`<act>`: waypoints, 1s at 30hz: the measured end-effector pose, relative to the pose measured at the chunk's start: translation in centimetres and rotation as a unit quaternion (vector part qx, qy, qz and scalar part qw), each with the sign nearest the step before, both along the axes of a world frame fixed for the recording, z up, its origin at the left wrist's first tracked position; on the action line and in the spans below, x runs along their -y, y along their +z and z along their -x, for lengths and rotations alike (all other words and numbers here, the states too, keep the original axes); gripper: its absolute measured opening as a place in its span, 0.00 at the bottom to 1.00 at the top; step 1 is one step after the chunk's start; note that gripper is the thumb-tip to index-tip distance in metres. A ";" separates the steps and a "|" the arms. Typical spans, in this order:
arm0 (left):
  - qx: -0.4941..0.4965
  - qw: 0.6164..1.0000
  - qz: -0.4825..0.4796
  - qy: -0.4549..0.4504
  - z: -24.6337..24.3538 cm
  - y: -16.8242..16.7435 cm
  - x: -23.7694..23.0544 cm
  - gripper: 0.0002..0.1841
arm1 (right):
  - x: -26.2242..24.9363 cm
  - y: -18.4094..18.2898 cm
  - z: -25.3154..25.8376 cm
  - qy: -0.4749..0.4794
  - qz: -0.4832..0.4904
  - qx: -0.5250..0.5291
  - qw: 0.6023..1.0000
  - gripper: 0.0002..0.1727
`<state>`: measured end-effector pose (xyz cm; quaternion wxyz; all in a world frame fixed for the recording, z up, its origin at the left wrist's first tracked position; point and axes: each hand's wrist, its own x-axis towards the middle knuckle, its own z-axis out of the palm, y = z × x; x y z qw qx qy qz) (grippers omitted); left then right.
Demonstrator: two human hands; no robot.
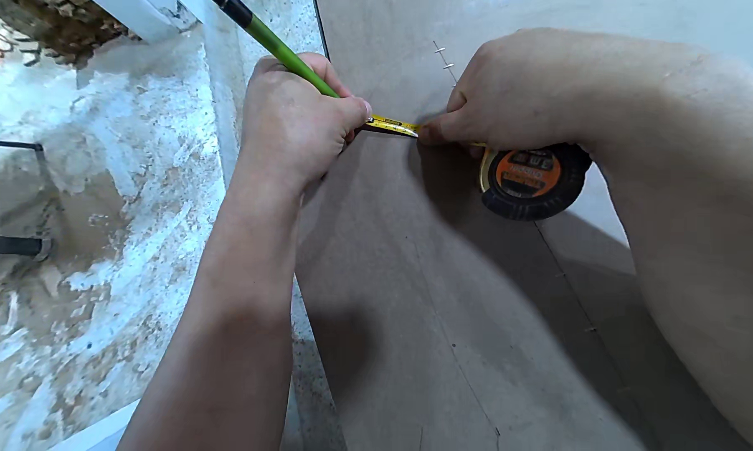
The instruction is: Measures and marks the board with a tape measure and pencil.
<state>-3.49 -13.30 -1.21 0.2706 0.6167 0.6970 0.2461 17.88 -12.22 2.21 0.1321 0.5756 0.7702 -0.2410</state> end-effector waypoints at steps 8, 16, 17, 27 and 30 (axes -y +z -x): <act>0.013 1.000 -0.006 0.001 0.1 0.0 0.9 0.10 | 0.6 -0.1 0.2 0.014 -0.014 -0.009 1.000 0.33; 0.030 0.999 -0.005 0.024 0.3 -0.1 2.3 0.11 | -0.7 -1.1 -0.4 0.057 0.061 -0.026 0.996 0.35; 0.028 0.999 -0.004 0.025 0.3 -0.1 2.5 0.11 | -0.7 -1.1 -0.4 0.058 0.068 -0.028 0.996 0.36; 0.035 0.998 -0.016 0.046 0.3 -0.2 4.6 0.12 | -0.6 -1.6 -0.6 0.053 0.053 -0.033 0.997 0.30; 0.036 0.998 -0.020 0.052 0.4 -0.3 5.4 0.11 | 0.2 -1.6 -0.4 0.058 0.043 -0.044 0.996 0.31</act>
